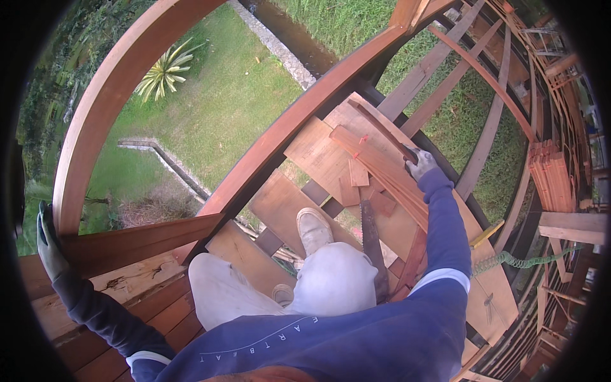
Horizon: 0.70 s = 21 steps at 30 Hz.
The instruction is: The person assembles a curved wooden structure outdoors, using a utility knife to trim wooden pieces and a nail gun to fasten them. The person positions the wood pieces, trims them to fit, and secures them to the frame.
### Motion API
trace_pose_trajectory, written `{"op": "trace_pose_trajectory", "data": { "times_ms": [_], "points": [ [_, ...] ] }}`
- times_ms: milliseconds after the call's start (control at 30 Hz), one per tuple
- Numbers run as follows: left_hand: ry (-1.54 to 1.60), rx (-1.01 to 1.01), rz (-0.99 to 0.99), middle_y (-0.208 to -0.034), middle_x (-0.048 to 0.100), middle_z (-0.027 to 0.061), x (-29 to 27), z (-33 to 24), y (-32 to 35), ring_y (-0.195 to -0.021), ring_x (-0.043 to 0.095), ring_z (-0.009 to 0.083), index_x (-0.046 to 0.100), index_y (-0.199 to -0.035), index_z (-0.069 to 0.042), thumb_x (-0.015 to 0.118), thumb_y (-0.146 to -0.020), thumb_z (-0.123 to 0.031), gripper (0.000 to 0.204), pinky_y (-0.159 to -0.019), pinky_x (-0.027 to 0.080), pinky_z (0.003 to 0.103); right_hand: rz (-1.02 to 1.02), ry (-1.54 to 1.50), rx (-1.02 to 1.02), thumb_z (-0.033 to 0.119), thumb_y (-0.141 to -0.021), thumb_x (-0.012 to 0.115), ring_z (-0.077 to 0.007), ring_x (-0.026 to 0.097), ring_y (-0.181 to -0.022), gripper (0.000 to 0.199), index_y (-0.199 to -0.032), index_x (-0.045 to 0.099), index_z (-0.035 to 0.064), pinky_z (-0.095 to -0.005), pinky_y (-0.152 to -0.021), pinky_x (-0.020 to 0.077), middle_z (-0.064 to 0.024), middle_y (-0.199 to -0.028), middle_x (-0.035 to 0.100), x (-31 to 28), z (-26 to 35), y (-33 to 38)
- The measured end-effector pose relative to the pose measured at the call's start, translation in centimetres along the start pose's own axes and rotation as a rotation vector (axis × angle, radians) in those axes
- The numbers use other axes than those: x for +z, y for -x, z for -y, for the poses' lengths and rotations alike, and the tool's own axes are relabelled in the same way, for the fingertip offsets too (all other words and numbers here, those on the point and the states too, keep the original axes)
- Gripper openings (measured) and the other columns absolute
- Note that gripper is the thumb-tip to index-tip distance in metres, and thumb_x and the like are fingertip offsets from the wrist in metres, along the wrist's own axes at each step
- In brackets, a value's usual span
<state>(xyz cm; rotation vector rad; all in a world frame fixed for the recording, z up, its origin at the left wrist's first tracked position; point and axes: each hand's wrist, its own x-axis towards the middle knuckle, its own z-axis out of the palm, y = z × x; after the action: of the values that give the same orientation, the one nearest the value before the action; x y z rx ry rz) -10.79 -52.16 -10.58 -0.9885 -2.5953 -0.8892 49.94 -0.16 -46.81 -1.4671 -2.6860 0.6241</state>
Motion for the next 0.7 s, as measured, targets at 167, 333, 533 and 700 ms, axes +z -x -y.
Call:
{"op": "trace_pose_trajectory", "data": {
  "times_ms": [167,333,533,700],
  "points": [
    [-0.331,0.19,-0.018,-0.128,0.059,0.0139,1.2,-2.3,0.7,-0.116,0.057,0.0235,0.051,-0.137,-0.006,0.04,-0.102,-0.019,0.039,-0.097,0.043,0.032,0.107,-0.877,-0.061,0.006,-0.086,0.065,-0.0244,0.069,-0.088,0.032,-0.115,0.059,-0.006,-0.033,-0.079,0.0554,-0.0146,-0.095,0.069,-14.0,11.8,1.0],
    [-0.81,0.405,-0.018,-0.13,0.054,0.0127,1.9,-4.1,1.3,-0.104,0.06,0.0344,0.044,-0.141,-0.015,0.044,-0.097,-0.005,0.045,-0.084,0.051,0.04,-0.006,-1.055,-0.321,0.004,-0.088,0.062,-0.0215,0.069,-0.086,0.028,-0.113,0.058,-0.0061,-0.0326,-0.074,0.0564,-0.0117,-0.092,0.068,-18.1,23.9,1.8],
    [-0.243,0.03,-0.206,-0.096,0.067,0.0187,1.0,-9.4,2.4,-0.09,0.064,0.0368,0.066,-0.105,-0.007,0.055,-0.093,-0.039,0.036,-0.078,0.048,0.043,0.101,-0.979,-0.658,0.011,-0.092,0.06,-0.0154,0.064,-0.085,0.027,-0.115,0.058,-0.0021,-0.0316,-0.08,0.0524,-0.0096,-0.098,0.067,-15.5,36.7,2.5],
    [0.257,0.296,-0.193,-0.097,0.068,0.019,-1.2,-6.7,3.1,-0.088,0.066,0.0343,0.065,-0.108,0.0,0.056,-0.093,-0.029,0.034,-0.08,0.051,0.038,0.439,-1.182,-0.716,-0.002,-0.093,0.055,-0.0203,0.066,-0.096,0.029,-0.121,0.051,-0.007,-0.0291,-0.086,0.0535,-0.014,-0.107,0.066,-9.9,48.0,4.8]
  ]
}}
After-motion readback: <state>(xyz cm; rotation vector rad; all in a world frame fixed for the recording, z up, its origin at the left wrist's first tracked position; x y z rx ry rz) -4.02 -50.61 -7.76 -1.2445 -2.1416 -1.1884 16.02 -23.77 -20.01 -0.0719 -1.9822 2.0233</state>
